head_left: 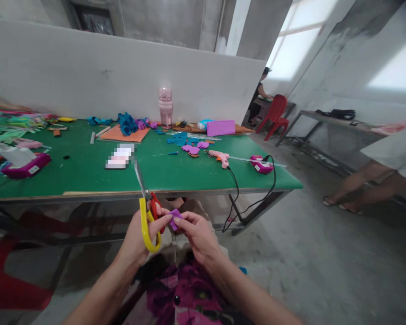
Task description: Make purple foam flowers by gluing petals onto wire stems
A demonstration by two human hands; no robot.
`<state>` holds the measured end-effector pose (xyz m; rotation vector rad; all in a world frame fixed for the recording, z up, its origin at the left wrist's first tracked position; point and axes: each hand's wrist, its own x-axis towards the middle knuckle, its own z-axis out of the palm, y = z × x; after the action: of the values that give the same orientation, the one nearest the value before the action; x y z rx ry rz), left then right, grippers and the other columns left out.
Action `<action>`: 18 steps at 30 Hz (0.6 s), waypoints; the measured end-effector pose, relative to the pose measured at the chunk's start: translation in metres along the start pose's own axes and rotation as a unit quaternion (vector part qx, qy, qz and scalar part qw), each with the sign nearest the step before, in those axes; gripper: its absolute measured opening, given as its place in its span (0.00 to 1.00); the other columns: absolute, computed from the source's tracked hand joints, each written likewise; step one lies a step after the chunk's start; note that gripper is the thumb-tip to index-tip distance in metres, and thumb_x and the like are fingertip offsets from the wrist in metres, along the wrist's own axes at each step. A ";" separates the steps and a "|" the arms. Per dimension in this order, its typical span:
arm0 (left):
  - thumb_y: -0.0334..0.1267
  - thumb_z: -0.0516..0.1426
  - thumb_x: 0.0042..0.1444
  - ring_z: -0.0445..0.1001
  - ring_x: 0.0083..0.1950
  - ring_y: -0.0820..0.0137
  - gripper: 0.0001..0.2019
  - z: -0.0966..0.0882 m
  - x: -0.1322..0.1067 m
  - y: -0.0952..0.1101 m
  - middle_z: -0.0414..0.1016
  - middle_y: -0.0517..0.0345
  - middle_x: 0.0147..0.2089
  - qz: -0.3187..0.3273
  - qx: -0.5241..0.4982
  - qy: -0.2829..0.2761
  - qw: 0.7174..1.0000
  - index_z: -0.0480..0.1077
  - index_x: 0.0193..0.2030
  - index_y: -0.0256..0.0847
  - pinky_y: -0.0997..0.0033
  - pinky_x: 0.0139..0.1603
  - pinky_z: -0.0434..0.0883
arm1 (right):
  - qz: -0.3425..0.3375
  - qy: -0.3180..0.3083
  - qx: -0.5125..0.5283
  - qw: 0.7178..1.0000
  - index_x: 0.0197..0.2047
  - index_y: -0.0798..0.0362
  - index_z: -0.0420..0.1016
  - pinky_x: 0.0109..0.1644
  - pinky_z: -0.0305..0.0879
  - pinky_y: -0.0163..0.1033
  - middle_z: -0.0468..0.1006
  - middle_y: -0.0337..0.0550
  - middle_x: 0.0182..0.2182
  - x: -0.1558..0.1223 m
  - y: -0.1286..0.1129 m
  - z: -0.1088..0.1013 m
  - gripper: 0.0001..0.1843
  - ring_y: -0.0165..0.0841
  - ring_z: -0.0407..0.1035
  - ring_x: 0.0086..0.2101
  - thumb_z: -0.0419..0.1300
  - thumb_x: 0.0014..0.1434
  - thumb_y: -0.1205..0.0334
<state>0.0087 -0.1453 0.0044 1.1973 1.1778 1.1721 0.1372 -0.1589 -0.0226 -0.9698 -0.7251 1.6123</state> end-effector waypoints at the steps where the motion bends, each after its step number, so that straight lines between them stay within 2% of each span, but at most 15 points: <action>1: 0.40 0.62 0.41 0.69 0.28 0.73 0.12 0.000 0.000 -0.001 0.69 0.60 0.26 0.007 0.011 0.010 1.000 0.62 0.26 0.38 0.75 0.27 0.65 | -0.003 -0.001 -0.003 1.000 0.23 0.56 0.73 0.31 0.54 0.31 0.71 0.35 0.20 0.000 0.000 0.000 0.09 0.24 0.60 0.24 0.67 0.42 0.60; 7: 0.41 0.62 0.40 0.69 0.26 0.73 0.14 0.001 -0.001 -0.003 0.71 0.60 0.27 0.029 0.048 0.039 0.998 0.60 0.27 0.39 0.74 0.27 0.66 | -0.025 -0.010 -0.003 1.000 0.32 0.54 0.77 0.35 0.58 0.33 0.75 0.38 0.27 0.001 -0.004 0.006 0.13 0.26 0.64 0.28 0.68 0.41 0.60; 12: 0.42 0.61 0.43 0.70 0.28 0.71 0.13 0.007 0.000 -0.004 0.71 0.58 0.28 0.057 0.087 0.049 0.993 0.61 0.27 0.39 0.74 0.29 0.66 | -0.061 0.042 0.011 0.997 0.28 0.55 0.77 0.33 0.59 0.33 0.74 0.37 0.24 0.001 -0.002 0.007 0.08 0.26 0.63 0.26 0.67 0.42 0.61; 14: 0.44 0.59 0.46 0.68 0.25 0.73 0.12 0.005 0.000 -0.004 0.70 0.60 0.24 0.060 0.132 0.041 0.989 0.62 0.25 0.39 0.75 0.27 0.64 | -0.066 0.060 0.019 0.996 0.27 0.55 0.77 0.33 0.59 0.33 0.74 0.37 0.23 0.002 -0.005 0.005 0.08 0.26 0.63 0.25 0.67 0.41 0.61; 18: 0.47 0.52 0.51 0.62 0.17 0.74 0.14 -0.007 -0.007 0.000 0.62 0.64 0.15 0.024 0.219 0.003 0.975 0.61 0.21 0.41 0.75 0.21 0.60 | -0.064 0.087 0.074 0.991 0.26 0.54 0.74 0.33 0.61 0.32 0.73 0.35 0.25 0.005 -0.017 -0.003 0.09 0.25 0.63 0.26 0.68 0.40 0.61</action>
<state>0.0014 -0.1517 0.0039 1.5587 1.4675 0.9771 0.1469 -0.1500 -0.0110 -0.9248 -0.5292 1.4284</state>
